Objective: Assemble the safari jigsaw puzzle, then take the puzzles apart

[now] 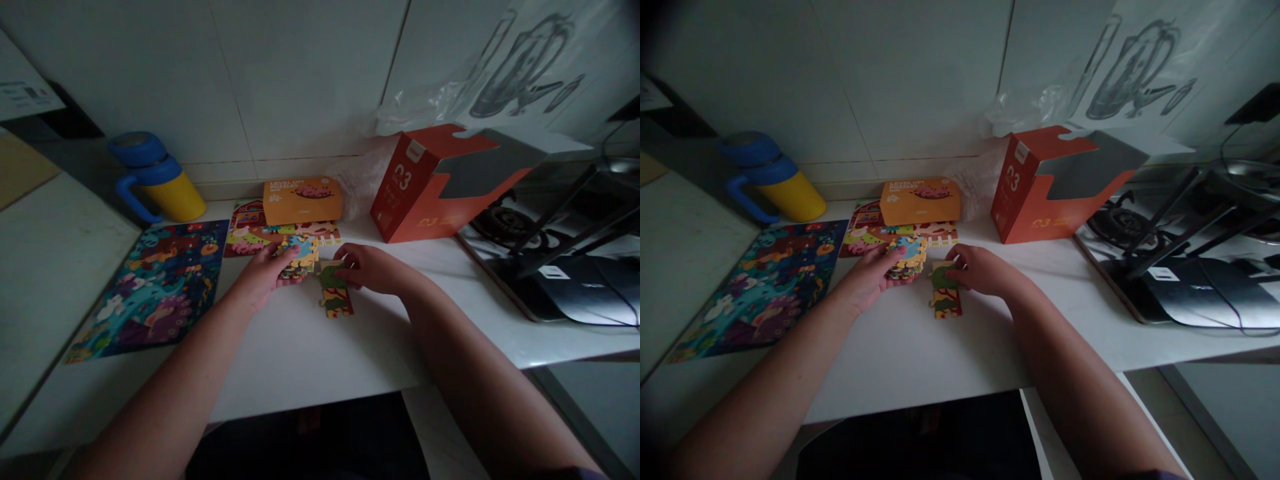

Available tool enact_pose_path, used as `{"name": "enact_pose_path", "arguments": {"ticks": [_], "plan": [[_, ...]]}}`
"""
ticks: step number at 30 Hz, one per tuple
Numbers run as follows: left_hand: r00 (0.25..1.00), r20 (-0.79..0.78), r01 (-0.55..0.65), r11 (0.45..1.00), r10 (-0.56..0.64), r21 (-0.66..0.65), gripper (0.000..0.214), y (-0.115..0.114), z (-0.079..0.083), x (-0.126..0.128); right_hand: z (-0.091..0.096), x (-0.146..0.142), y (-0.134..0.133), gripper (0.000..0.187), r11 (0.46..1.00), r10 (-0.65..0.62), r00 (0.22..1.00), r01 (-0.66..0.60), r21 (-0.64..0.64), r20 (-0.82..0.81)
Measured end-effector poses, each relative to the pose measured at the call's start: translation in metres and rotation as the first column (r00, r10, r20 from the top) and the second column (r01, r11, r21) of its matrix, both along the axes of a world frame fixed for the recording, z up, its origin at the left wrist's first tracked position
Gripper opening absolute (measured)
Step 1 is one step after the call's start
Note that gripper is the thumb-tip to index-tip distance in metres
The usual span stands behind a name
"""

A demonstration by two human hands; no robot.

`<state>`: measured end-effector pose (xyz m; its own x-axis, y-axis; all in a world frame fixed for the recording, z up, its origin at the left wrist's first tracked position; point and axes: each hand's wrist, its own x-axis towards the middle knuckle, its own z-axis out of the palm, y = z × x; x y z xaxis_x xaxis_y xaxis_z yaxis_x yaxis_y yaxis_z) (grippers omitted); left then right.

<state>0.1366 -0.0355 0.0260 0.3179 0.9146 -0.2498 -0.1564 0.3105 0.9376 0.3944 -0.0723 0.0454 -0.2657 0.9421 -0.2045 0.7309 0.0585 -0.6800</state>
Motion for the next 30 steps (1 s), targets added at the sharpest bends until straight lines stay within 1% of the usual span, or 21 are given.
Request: {"name": "enact_pose_path", "arguments": {"ticks": [3,6,11,15,19,24,30], "plan": [[1.000,0.010,-0.003,1.000,0.002,0.014,0.060,0.000,-0.001,-0.001,-0.002,0.001,0.002,0.012,0.999,-0.045,0.996,0.043,-0.025,-0.077],[1.000,0.010,-0.018,1.000,0.018,0.013,0.060,0.001,-0.002,0.000,-0.005,0.003,0.004,0.012,0.996,-0.080,0.989,0.074,-0.050,-0.125],[1.000,0.003,-0.013,1.000,0.013,0.011,0.060,0.002,-0.003,0.001,-0.006,0.006,0.006,0.011,0.996,-0.079,0.991,0.074,-0.052,-0.106],[1.000,-0.003,-0.002,1.000,0.002,0.013,0.062,0.001,-0.004,0.001,-0.005,0.005,0.005,0.015,0.998,-0.051,0.999,0.051,0.019,0.005],[1.000,-0.012,0.000,1.000,0.000,0.013,0.061,0.001,-0.003,0.001,-0.005,0.001,0.004,0.019,0.992,-0.062,0.992,0.049,0.114,0.111],[1.000,-0.014,0.001,1.000,-0.001,0.012,0.061,0.001,-0.002,0.002,-0.009,-0.002,0.004,0.024,0.978,-0.060,0.989,0.031,0.207,0.132],[1.000,-0.008,0.008,1.000,-0.008,0.011,0.059,0.001,-0.003,0.002,-0.013,-0.002,0.005,0.022,0.974,-0.041,0.990,0.009,0.226,0.137]]}}
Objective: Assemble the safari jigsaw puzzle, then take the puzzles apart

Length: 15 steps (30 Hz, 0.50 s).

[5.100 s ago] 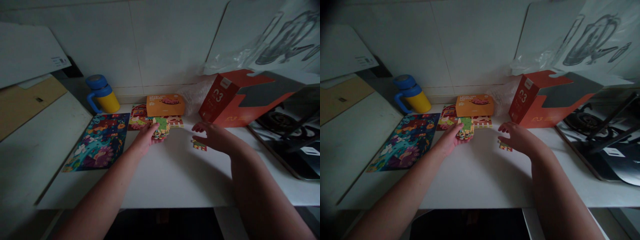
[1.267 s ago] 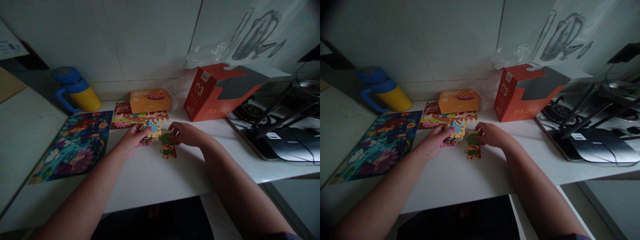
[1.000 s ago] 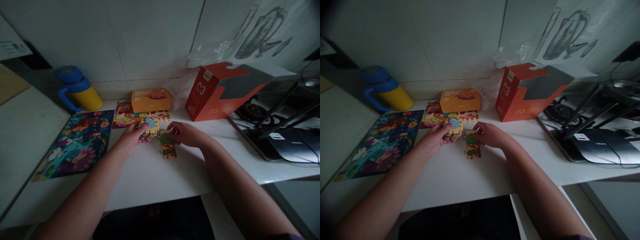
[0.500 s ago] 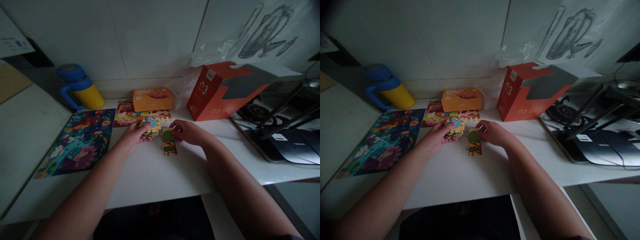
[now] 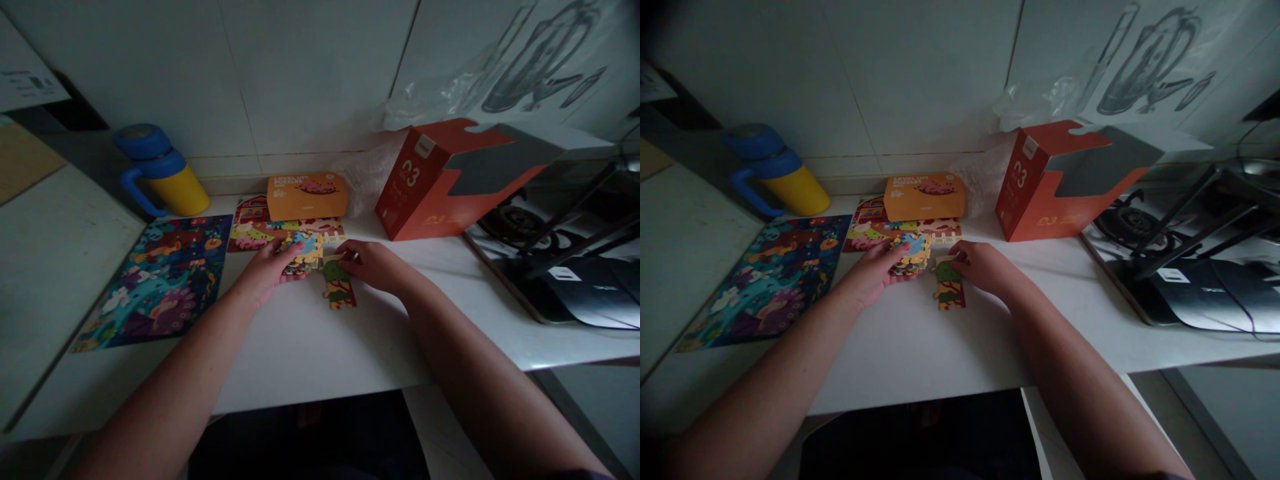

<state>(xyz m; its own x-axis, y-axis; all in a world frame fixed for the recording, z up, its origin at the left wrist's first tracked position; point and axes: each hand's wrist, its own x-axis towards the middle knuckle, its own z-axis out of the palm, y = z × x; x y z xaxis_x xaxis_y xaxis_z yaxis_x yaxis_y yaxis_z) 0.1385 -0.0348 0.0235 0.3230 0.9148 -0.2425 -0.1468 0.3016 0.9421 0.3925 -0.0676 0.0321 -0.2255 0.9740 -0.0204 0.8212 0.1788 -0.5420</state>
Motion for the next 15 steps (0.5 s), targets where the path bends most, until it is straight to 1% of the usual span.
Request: {"name": "enact_pose_path", "arguments": {"ticks": [7,15], "plan": [[1.000,0.003,-0.031,0.999,0.031,-0.022,0.058,0.0000,-0.0002,0.0007,0.0005,-0.0001,0.0004,0.020,0.999,0.019,0.998,-0.021,0.029,0.057],[1.000,-0.005,-0.026,1.000,0.026,-0.017,0.058,-0.0011,0.0014,0.0009,0.0005,-0.0005,0.0000,0.021,1.000,0.020,0.999,-0.021,0.014,0.045]]}}
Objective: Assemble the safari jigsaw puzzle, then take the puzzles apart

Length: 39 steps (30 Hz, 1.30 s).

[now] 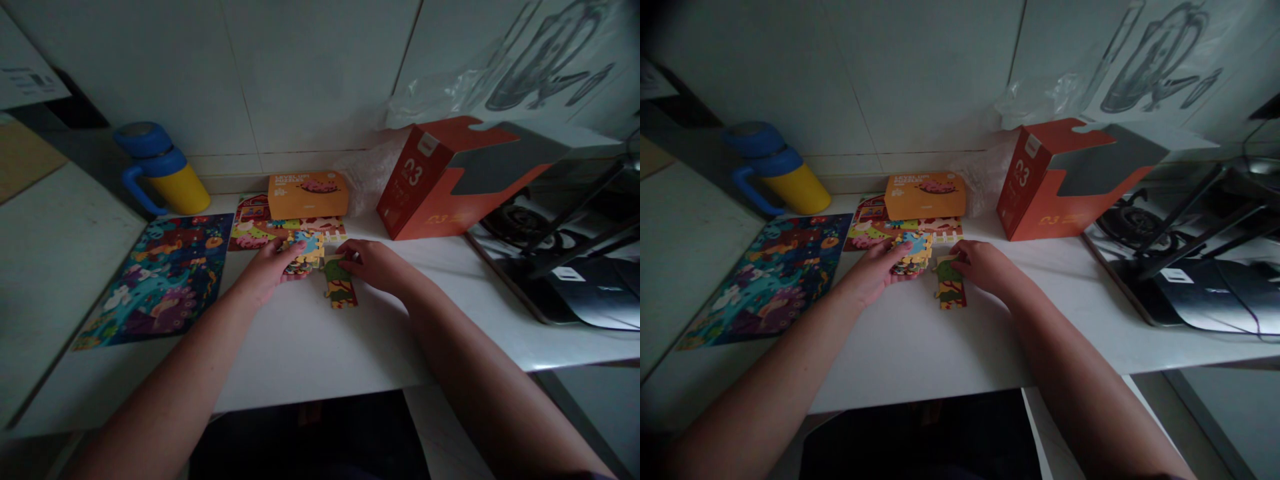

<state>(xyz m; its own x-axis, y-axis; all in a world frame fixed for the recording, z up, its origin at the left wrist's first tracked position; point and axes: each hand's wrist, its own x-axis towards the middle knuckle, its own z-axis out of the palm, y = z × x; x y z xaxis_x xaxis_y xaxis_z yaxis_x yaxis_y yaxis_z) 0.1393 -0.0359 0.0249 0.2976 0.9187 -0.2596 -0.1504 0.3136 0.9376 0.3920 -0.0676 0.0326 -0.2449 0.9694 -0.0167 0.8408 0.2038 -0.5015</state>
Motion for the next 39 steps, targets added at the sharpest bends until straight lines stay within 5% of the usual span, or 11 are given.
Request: {"name": "enact_pose_path", "arguments": {"ticks": [17,23,39], "plan": [[1.000,-0.003,-0.001,1.000,0.001,-0.004,0.056,0.000,-0.001,0.000,0.003,-0.003,-0.001,0.024,0.999,0.027,0.998,-0.028,0.033,0.052],[1.000,0.003,0.008,1.000,-0.008,-0.001,0.059,0.000,0.000,0.000,0.000,0.002,-0.002,0.045,0.990,0.124,0.990,-0.128,0.055,0.072],[1.000,0.010,0.005,1.000,-0.005,0.007,0.058,0.001,-0.002,-0.001,0.008,0.012,-0.006,0.043,0.985,0.163,0.983,-0.158,-0.067,0.090]]}}
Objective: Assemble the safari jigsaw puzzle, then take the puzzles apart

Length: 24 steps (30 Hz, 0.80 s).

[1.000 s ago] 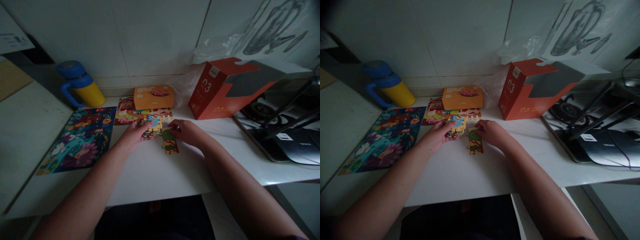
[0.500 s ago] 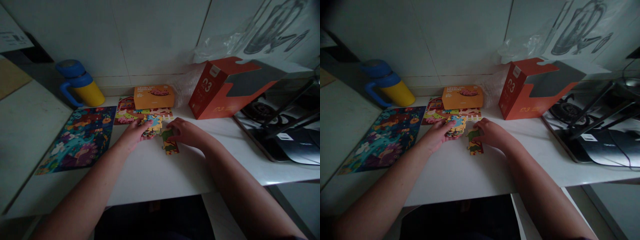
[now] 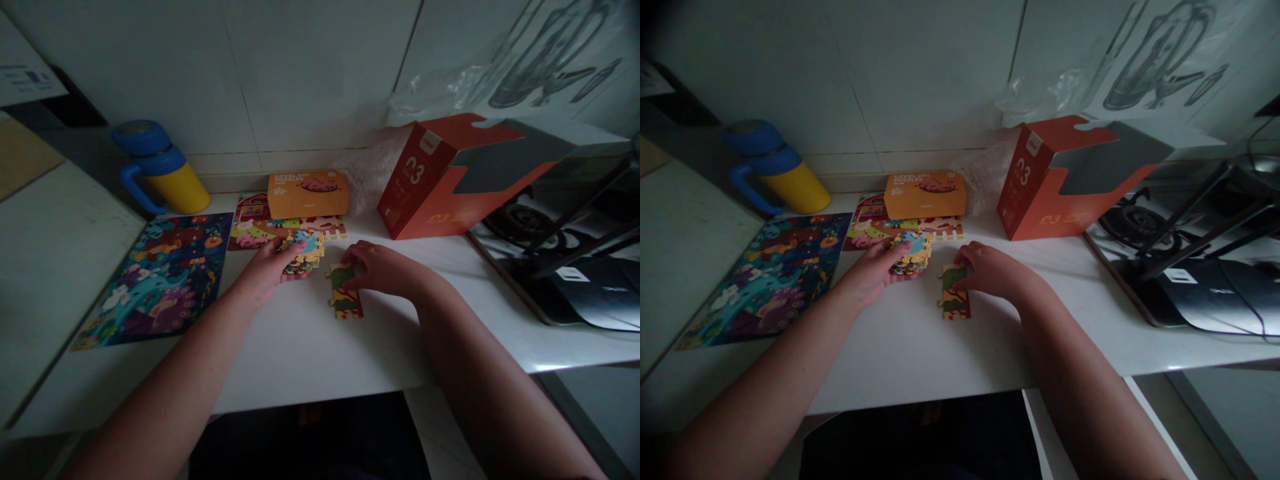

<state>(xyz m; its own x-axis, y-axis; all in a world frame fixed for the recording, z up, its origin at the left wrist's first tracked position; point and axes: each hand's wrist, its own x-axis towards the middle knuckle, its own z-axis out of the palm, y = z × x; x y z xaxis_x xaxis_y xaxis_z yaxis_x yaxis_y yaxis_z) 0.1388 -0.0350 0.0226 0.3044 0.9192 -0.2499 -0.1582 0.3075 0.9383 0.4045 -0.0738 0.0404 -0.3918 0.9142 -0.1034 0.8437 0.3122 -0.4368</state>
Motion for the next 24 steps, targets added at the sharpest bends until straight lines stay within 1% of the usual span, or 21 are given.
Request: {"name": "enact_pose_path", "arguments": {"ticks": [2,4,7,10,12,16,18,21,24], "plan": [[1.000,0.004,0.006,1.000,-0.006,0.002,0.057,0.000,0.000,0.000,-0.001,-0.002,-0.002,0.049,1.000,0.003,1.000,-0.003,0.016,0.006],[1.000,0.003,0.008,1.000,-0.008,0.004,0.057,0.000,0.000,0.000,-0.003,-0.005,-0.004,0.062,0.998,0.032,0.999,-0.032,0.045,0.001],[1.000,-0.003,0.006,1.000,-0.006,0.011,0.058,0.000,0.000,0.000,-0.004,-0.011,-0.011,0.088,0.989,0.132,0.991,-0.132,0.061,-0.003],[1.000,-0.012,-0.007,1.000,0.007,0.012,0.057,0.000,0.000,0.000,-0.004,-0.013,-0.017,0.104,0.975,0.222,0.975,-0.222,0.023,-0.012],[1.000,-0.010,-0.010,1.000,0.010,0.007,0.057,0.000,0.000,0.000,-0.002,-0.013,-0.020,0.105,0.971,0.239,0.971,-0.239,0.001,-0.020],[1.000,0.009,0.001,1.000,-0.002,0.007,0.058,0.000,0.000,0.000,0.002,-0.010,-0.021,0.094,0.973,0.227,0.974,-0.227,-0.025,-0.024],[1.000,0.009,0.002,1.000,-0.002,0.007,0.059,0.000,0.000,0.000,0.002,-0.008,-0.020,0.092,0.975,0.220,0.975,-0.220,-0.022,-0.025],[1.000,0.001,0.005,1.000,-0.005,-0.001,0.060,0.000,0.000,0.000,0.003,-0.002,-0.019,0.093,0.984,0.179,0.984,-0.179,-0.018,-0.001],[1.000,0.004,0.004,1.000,-0.004,-0.013,0.060,0.001,0.000,0.000,0.004,0.011,-0.018,0.091,0.994,0.112,0.993,-0.111,-0.011,0.036]]}}
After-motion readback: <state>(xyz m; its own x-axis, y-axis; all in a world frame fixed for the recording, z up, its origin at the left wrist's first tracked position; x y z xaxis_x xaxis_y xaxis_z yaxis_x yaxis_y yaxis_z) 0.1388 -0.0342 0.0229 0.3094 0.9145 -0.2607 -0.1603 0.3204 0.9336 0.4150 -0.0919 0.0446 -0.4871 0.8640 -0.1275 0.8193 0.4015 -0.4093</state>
